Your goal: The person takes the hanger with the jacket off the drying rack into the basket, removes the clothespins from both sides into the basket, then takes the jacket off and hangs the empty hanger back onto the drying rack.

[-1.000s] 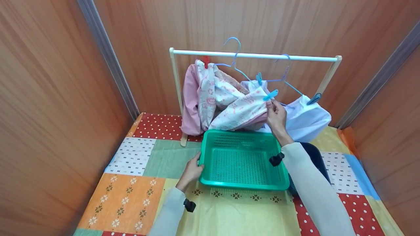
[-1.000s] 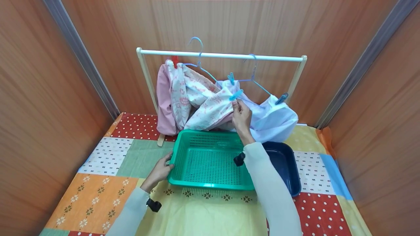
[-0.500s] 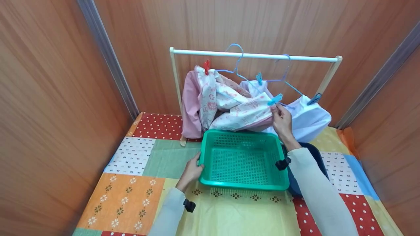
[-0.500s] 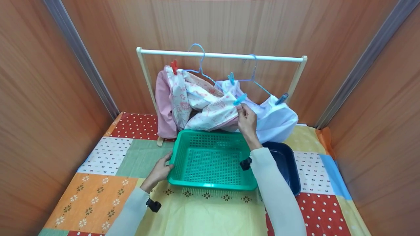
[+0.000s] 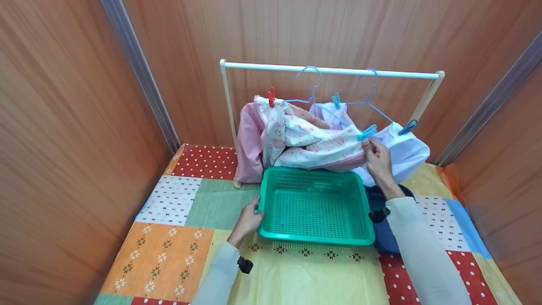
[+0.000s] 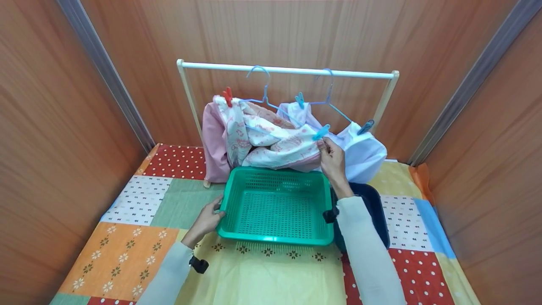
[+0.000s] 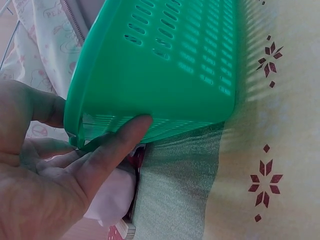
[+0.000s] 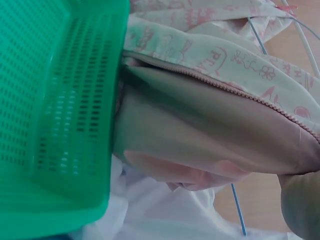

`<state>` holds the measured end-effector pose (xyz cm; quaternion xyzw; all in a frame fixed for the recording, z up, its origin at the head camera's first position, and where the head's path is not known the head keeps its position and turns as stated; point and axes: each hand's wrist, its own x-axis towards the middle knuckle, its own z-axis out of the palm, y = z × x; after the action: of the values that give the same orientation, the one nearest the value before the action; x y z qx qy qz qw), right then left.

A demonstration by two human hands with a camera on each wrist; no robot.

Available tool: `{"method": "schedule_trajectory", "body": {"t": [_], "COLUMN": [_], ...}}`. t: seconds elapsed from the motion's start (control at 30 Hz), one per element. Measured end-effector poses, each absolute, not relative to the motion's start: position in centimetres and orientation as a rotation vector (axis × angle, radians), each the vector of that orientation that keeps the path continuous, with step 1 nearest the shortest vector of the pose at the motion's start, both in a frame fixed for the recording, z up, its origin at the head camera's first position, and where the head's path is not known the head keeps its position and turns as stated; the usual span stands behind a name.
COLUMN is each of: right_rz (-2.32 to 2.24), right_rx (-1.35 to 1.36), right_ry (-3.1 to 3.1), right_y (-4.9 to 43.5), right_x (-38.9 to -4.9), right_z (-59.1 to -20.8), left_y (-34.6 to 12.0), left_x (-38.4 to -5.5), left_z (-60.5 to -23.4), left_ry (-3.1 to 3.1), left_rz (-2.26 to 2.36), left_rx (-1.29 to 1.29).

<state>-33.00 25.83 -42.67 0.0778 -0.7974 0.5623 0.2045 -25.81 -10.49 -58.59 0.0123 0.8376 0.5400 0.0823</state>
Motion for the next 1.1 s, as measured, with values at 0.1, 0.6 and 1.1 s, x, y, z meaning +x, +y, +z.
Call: {"method": "schedule_trajectory", "body": {"t": [0.1, 0.6, 1.1], "right_rz": [1.546, 1.583, 1.621], "right_rx": [0.233, 0.311, 0.382], "right_ry": [-2.232, -2.322, -2.392], "right_y": [26.8, 30.2, 32.5], "right_x": [-32.9, -31.6, -29.8], "right_z": [-42.7, -43.5, -45.9], "left_y": [-10.5, -10.3, -10.3], "left_x": [-25.8, -25.8, -25.7], "left_z": [-58.5, -58.6, -58.9], "left_ry": [2.485, 2.508, 2.523], "left_rz": [1.624, 1.620, 1.639], "left_rx": [0.029, -0.002, -0.016]}}
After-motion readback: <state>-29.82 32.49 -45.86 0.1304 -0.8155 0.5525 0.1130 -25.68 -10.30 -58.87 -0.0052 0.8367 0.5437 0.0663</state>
